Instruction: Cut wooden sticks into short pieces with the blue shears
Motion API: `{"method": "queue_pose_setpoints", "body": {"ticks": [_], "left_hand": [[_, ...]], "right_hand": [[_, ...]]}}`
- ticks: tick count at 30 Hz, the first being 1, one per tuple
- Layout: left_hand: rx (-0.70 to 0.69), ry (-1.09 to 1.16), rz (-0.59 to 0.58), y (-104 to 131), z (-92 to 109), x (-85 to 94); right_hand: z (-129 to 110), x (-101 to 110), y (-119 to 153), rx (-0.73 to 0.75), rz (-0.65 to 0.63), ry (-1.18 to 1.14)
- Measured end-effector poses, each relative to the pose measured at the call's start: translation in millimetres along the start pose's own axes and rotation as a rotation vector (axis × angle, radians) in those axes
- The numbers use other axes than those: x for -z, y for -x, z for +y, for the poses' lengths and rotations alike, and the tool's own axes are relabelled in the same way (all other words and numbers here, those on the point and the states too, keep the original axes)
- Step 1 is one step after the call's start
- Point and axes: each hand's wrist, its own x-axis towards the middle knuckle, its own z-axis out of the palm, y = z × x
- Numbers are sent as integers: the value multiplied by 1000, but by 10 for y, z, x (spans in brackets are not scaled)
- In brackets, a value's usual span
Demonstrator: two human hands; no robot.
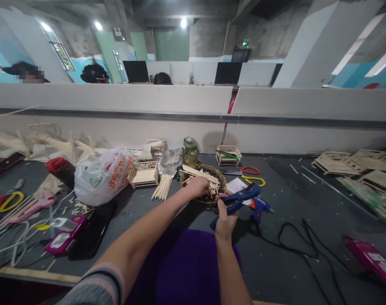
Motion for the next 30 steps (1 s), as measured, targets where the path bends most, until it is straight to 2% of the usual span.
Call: {"method": "queue_pose_setpoints", "body": {"ticks": [6, 9, 11, 14, 16, 18, 20, 24, 26, 30], "left_hand": [[54, 26, 16, -11, 62, -52], [87, 61, 73, 61, -2, -15], [118, 187, 136, 154, -59, -1], [217, 802, 242, 340, -134, -21], [230, 1165, 317, 475, -170, -49], [228, 1400, 388, 605, -198, -78], [251, 1527, 455, 720, -226, -101], [237, 1635, 472, 882, -290, -128], [199, 1633, 463, 929, -319, -132], [101, 1560, 397, 991, -349, -130]], "right_hand": [[-9, -2, 17, 43, -22, 95], [-44, -7, 48, 71, -46, 106], [-77, -9, 87, 102, -88, 118], [-109, -8, 164, 149, -202, 166], [-96, 0, 204, 202, -270, 270], [-58, 15, 221, 281, -303, 435], [-13, 36, 220, 367, -331, 614], [33, 64, 239, 476, -448, 927], [36, 56, 274, 483, -500, 1040], [46, 5, 338, 472, -527, 1162]]}}
